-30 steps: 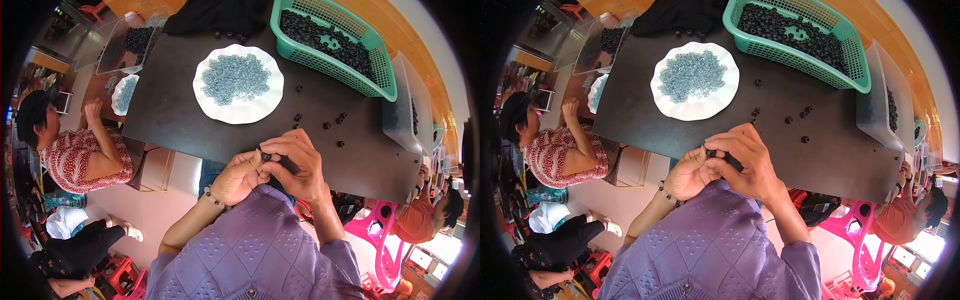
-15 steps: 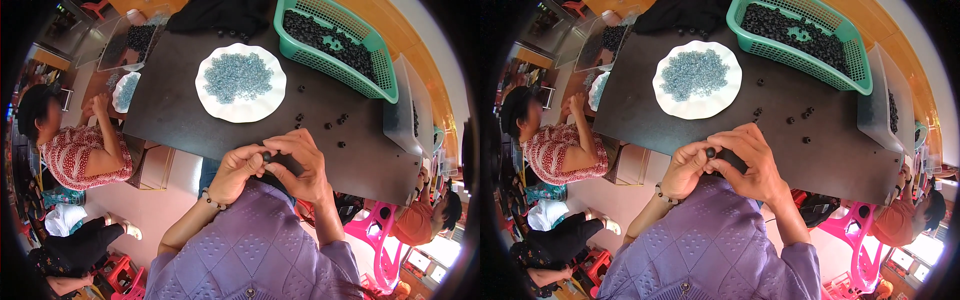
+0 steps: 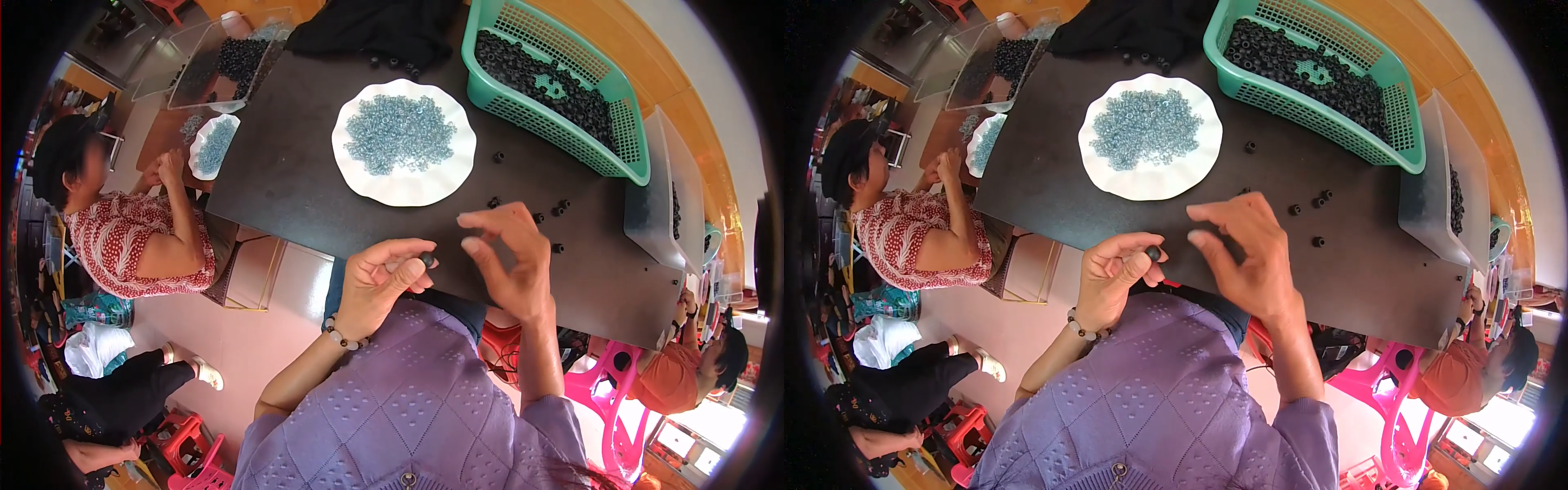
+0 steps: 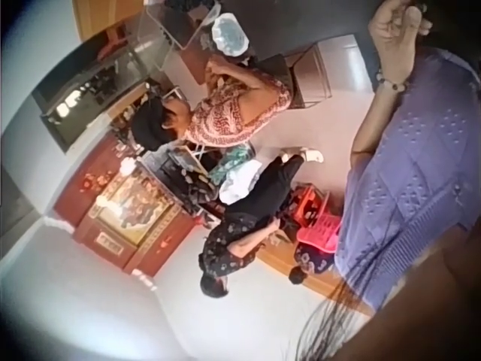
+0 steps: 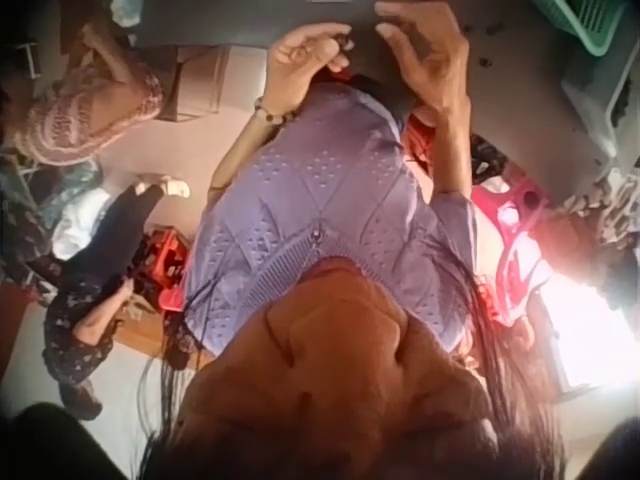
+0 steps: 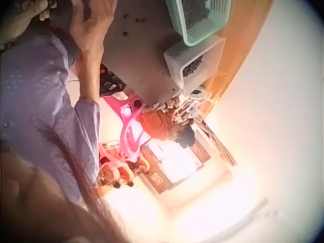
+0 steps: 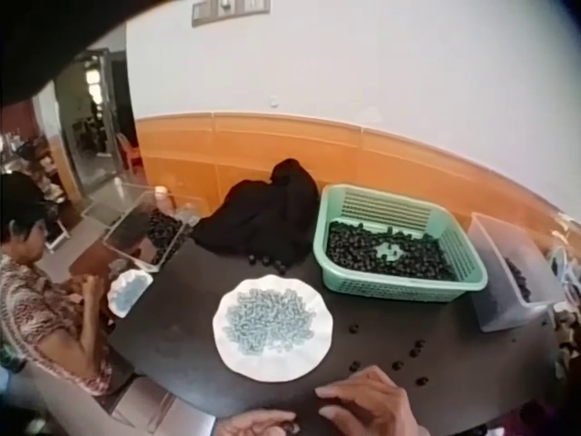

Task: The person picks up a black bead and a small silver bead, inserts the silver bead into the black bead's center, and places the assembled piece on the table. This process is repeated several times, with the person occasionally retrieving more black beads from a green basket.

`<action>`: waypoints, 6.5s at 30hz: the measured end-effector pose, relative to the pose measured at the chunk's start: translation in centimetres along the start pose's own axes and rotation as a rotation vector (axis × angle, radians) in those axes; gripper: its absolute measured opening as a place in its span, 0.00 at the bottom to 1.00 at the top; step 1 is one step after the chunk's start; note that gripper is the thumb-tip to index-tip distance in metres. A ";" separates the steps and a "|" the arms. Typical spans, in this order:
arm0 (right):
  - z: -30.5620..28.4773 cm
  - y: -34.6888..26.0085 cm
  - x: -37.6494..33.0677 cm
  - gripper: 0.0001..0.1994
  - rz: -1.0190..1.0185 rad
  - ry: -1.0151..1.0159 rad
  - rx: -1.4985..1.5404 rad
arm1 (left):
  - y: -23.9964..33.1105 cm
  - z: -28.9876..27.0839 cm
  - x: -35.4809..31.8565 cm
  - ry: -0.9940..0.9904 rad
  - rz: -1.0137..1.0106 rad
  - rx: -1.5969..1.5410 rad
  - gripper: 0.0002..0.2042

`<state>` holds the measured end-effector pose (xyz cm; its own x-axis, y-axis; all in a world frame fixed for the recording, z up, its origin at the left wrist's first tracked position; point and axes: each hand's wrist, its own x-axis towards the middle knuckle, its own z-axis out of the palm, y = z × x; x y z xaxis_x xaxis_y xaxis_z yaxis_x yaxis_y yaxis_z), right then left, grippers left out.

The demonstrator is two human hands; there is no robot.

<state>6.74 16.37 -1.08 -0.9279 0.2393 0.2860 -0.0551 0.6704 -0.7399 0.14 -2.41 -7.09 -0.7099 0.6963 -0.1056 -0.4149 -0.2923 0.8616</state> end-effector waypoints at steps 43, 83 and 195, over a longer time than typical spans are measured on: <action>3.6 5.3 11.4 0.05 -0.182 -0.099 -0.662 | -1.1 -3.7 -1.9 0.028 -0.161 -0.696 0.14; 1.0 4.7 11.3 0.13 0.390 -0.295 0.548 | 3.8 -0.5 4.9 0.138 -0.164 -0.011 0.12; 1.0 -1.0 -1.9 0.06 -0.255 0.251 -0.075 | 1.3 3.8 1.5 0.073 -0.616 -0.808 0.12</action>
<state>8.21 14.52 -1.47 -0.7676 0.2166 0.6032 -0.2374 0.7782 -0.5815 0.68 0.73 -4.25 -0.2653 0.8412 -0.4712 -0.9609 -0.2709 0.0575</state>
